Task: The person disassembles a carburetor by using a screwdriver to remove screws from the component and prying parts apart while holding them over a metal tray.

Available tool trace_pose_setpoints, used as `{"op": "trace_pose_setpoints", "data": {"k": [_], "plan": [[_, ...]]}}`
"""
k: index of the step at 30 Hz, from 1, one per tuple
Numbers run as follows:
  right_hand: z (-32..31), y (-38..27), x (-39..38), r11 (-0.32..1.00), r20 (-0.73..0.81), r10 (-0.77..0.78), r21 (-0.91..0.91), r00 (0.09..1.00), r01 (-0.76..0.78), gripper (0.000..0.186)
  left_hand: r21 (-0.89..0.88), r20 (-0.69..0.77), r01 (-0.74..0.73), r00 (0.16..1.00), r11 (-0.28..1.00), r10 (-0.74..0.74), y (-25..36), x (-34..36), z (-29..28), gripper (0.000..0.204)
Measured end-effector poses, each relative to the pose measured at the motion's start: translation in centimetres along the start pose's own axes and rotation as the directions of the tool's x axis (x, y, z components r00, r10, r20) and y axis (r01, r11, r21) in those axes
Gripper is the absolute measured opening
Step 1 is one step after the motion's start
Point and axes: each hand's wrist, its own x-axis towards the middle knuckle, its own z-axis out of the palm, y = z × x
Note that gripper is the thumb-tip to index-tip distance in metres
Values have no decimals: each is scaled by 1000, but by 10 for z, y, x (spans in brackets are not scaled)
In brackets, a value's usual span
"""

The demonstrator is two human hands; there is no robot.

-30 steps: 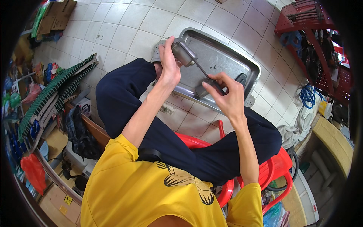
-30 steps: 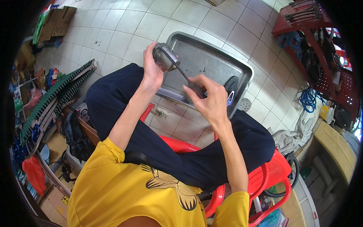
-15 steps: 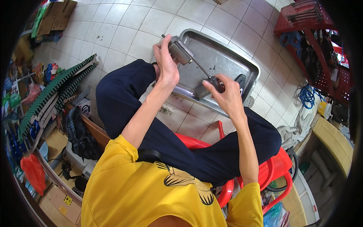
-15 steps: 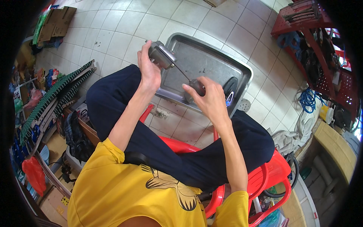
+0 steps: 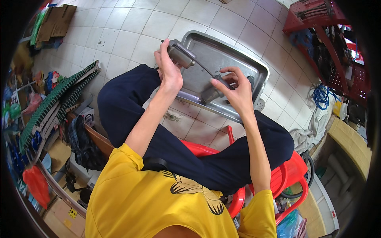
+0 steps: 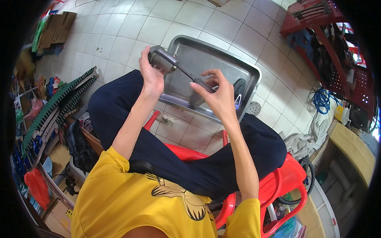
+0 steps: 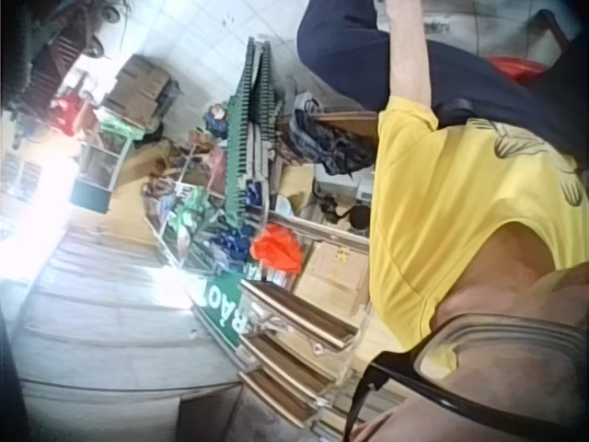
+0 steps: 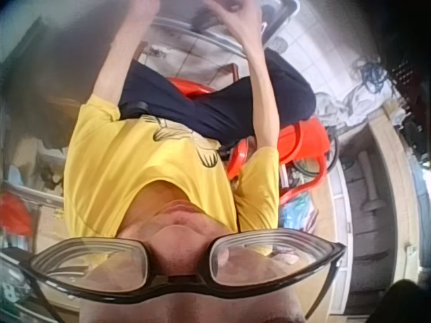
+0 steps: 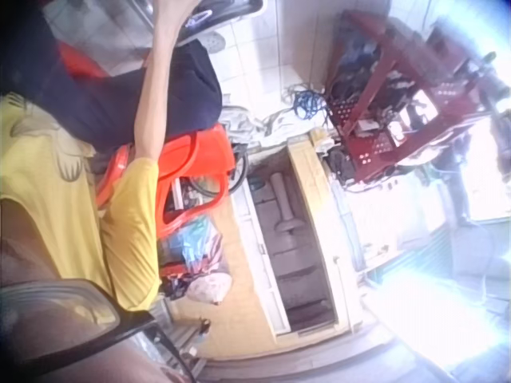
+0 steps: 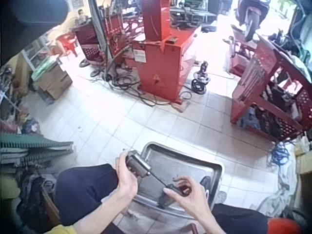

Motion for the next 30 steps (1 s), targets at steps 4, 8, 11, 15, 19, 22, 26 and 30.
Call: {"op": "trace_pose_setpoints", "data": {"k": [4, 8, 11, 15, 19, 22, 26, 30], "plan": [[5, 7, 1, 990, 42, -10, -138, 999, 16, 43, -25, 120, 18, 993, 1000, -15, 1, 3, -6, 54], [7, 3, -1, 959, 203, 56, -282, 978, 4, 53, -3, 113, 7, 994, 1000, -7, -2, 6, -8, 54], [2, -8, -5, 984, 245, 127, -151, 961, -92, 59, -14, 85, 23, 996, 1000, -22, -2, 5, -8, 48], [-8, -4, 0, 980, 292, 186, 17, 938, -199, 57, -16, 4, 29, 1000, 999, -29, 3, 3, -3, 42], [-11, -3, 1, 988, 210, 95, 100, 973, -118, 50, 0, -15, 21, 1000, 1000, -21, 2, 10, -7, 46], [-13, 12, 3, 999, 129, 25, 23, 991, -28, 49, -55, 46, 81, 996, 995, -78, 1, 3, -3, 47], [-12, 12, 2, 968, 116, -76, -228, 990, 101, 51, -31, 47, 95, 995, 995, -93, 0, 0, -1, 50], [-16, -13, -5, 969, 174, 57, -247, 983, -13, 54, -25, 97, 94, 991, 995, -91, 1, -3, -5, 52]]}}
